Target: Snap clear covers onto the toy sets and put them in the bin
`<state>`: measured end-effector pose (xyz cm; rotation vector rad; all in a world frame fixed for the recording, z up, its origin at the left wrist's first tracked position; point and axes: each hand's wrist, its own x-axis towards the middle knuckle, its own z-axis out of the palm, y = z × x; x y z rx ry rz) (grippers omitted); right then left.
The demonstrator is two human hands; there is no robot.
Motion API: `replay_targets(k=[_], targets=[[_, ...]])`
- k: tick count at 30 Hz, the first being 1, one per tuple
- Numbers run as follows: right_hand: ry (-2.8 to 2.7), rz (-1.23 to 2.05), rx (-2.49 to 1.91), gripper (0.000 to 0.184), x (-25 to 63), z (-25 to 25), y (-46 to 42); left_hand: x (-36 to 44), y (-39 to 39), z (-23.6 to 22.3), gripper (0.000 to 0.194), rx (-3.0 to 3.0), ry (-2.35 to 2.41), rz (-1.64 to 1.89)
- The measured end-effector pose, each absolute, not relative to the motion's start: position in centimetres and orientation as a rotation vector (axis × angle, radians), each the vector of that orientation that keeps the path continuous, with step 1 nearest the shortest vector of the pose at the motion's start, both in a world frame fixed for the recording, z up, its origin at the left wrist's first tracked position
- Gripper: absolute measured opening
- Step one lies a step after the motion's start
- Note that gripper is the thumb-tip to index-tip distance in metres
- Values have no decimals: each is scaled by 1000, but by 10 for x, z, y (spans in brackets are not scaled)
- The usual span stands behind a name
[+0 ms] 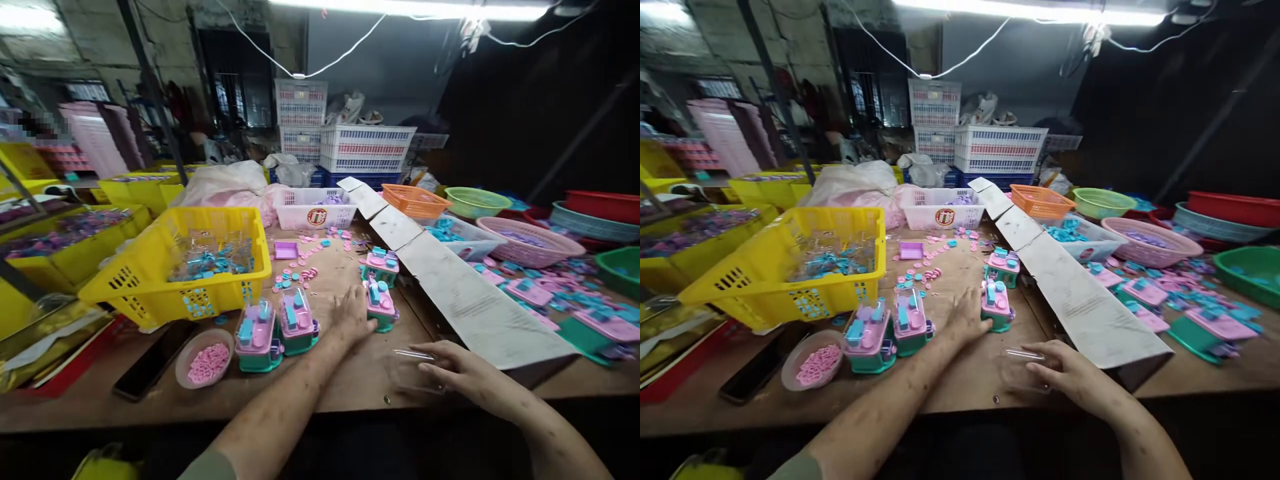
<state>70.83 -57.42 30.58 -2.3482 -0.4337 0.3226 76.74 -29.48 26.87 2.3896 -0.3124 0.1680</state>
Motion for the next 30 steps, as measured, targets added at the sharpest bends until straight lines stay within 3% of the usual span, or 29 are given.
replay_targets(k=[3,8,11,15,18,22,30], targets=[[-419,228,-2463,81,730,291,-571,736,-283,260,90,2372,-266,211],[-47,-79,-2797,82,727,250,-535,716,-276,243,119,2156,-261,299],[16,-97,-2883,89,708,239,-509,713,-271,240,123,2135,-245,263],[-143,-285,-2678,100,678,267,-510,697,-264,236,118,2122,-252,273],[-381,-405,-2508,94,660,313,-522,677,-255,226,109,2057,-362,376],[-635,-154,-2303,87,657,362,-497,654,-246,207,117,1984,-513,511],[-1006,-74,-2465,78,682,361,-419,646,-245,203,112,1902,-525,487]])
